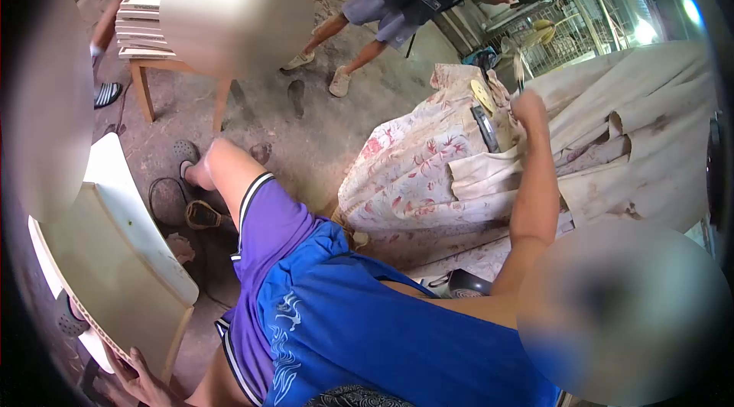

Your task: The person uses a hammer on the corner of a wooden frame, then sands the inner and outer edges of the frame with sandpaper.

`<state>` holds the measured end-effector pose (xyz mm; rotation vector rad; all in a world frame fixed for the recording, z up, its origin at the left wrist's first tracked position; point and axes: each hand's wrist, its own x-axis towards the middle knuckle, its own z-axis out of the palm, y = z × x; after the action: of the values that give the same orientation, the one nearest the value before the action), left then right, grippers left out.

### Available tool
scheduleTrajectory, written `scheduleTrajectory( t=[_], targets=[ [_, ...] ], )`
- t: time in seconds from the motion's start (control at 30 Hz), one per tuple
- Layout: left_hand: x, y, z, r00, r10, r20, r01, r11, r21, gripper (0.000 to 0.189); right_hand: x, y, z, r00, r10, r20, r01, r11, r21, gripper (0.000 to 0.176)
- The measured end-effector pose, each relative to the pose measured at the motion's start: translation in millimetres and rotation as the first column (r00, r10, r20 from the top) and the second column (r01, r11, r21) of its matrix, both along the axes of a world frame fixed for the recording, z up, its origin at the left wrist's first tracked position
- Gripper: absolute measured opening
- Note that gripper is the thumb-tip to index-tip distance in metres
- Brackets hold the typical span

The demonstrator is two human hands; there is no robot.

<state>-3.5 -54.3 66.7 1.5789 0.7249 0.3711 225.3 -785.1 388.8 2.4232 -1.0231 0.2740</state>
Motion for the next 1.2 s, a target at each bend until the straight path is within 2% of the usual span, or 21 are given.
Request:
scheduleTrajectory(
  t=[0.1,0.3,0.33,0.4,0.47,0.5,0.57,0.63,0.67,0.7,0.73,0.77,0.8,0.83,0.87,0.93,1.0,1.07,1.1,1.13,1.2],
  targets=[
    [-6.4,14.4,-21.1,0.999,-0.031,0.043,0.032,0.999,-0.008,0.069,-16.0,-57.9,-25.2,0.962,-0.132,-0.238,0.155,0.985,0.079,0.039],
    [-14.6,27.7,-35.6,0.994,-0.087,0.061,0.083,0.994,0.070,0.061,-41.1,-80.9,-60.1,0.947,-0.073,-0.313,0.117,0.985,0.124,0.042],
    [-14.5,27.0,-35.6,0.996,-0.074,0.056,0.071,0.996,0.062,0.062,-38.0,-97.8,-59.6,0.919,-0.128,-0.372,0.179,0.978,0.104,0.045],
    [-10.5,23.9,-31.6,0.996,-0.073,0.055,0.071,0.996,0.053,0.062,-32.8,-103.4,-47.1,0.937,-0.130,-0.324,0.151,0.988,0.039,0.042],
    [-6.3,12.3,-8.8,0.993,-0.052,-0.106,0.064,0.991,0.117,0.082,-24.8,-64.0,-26.4,0.982,-0.089,-0.166,0.082,0.996,-0.044,0.038],
    [-5.6,12.5,-11.3,0.993,-0.054,-0.106,0.067,0.991,0.119,0.082,-15.3,-26.2,-17.5,0.997,-0.052,-0.055,0.048,0.997,-0.065,0.037],
    [-7.8,19.5,-23.4,0.995,-0.092,0.045,0.084,0.984,0.158,0.062,7.0,3.5,-9.4,0.997,0.062,0.048,-0.061,0.998,-0.020,0.037],
    [-10.3,23.2,-28.8,0.992,-0.114,0.052,0.107,0.987,0.124,0.062,32.9,-3.6,-10.5,0.967,0.254,0.013,-0.253,0.966,-0.058,0.036],
    [-16.1,29.3,-31.2,0.992,-0.123,-0.032,0.127,0.970,0.205,0.062,45.4,-24.4,-15.8,0.879,0.474,0.041,-0.466,0.875,-0.127,0.042],
    [-13.7,19.3,-13.5,0.989,-0.151,-0.009,0.150,0.966,0.211,0.061,52.6,25.7,-25.8,0.771,0.610,0.182,-0.607,0.791,-0.081,0.041],
    [-20.4,17.7,-17.1,0.995,-0.065,-0.069,0.085,0.936,0.341,0.061,54.9,80.8,-37.2,0.652,0.654,0.383,-0.735,0.669,0.109,0.038],
    [-19.9,12.6,-12.2,0.998,-0.040,-0.052,0.054,0.947,0.316,0.061,58.9,122.6,-55.4,0.478,0.764,0.433,-0.858,0.513,0.042,0.030],
    [-21.4,11.1,-8.6,0.994,-0.102,-0.035,0.107,0.918,0.383,0.061,54.7,165.8,-77.8,0.379,0.804,0.458,-0.921,0.376,0.102,0.027],
    [-15.1,0.9,-0.8,0.999,-0.043,0.005,0.041,0.986,0.161,0.059,57.2,207.6,-101.0,0.269,0.830,0.489,-0.963,0.234,0.131,0.024],
    [-9.9,-5.4,8.5,0.999,-0.015,0.042,0.010,0.995,0.100,0.061,67.9,243.2,-131.1,0.238,0.828,0.508,-0.970,0.170,0.177,0.024],
    [-3.6,-14.1,12.6,0.998,0.050,0.022,-0.052,0.996,0.069,0.061,79.3,294.8,-181.4,0.059,0.857,0.512,-0.968,-0.076,0.239,0.019],
    [-1.4,-26.0,21.9,0.997,0.082,0.007,-0.083,0.995,0.063,0.060,99.9,340.6,-236.4,0.132,0.774,0.619,-0.888,-0.186,0.421,0.017],
    [12.9,-36.9,29.8,0.988,0.069,-0.136,-0.042,0.980,0.194,0.061,135.9,372.6,-308.3,0.141,0.677,0.723,-0.805,-0.346,0.481,0.018],
    [24.8,-46.7,37.0,0.986,0.069,-0.154,-0.038,0.980,0.195,0.061,146.0,395.3,-340.0,0.237,0.633,0.737,-0.771,-0.339,0.539,0.019],
    [39.5,-58.8,47.3,0.980,0.037,-0.198,0.007,0.976,0.218,0.063,159.3,414.9,-379.3,0.425,0.511,0.747,-0.661,-0.389,0.642,0.017],
    [67.8,-66.4,65.3,0.945,-0.058,-0.321,0.158,0.942,0.295,0.071,176.2,461.8,-440.9,0.792,0.220,0.570,-0.403,-0.513,0.758,0.015]
  ],
)
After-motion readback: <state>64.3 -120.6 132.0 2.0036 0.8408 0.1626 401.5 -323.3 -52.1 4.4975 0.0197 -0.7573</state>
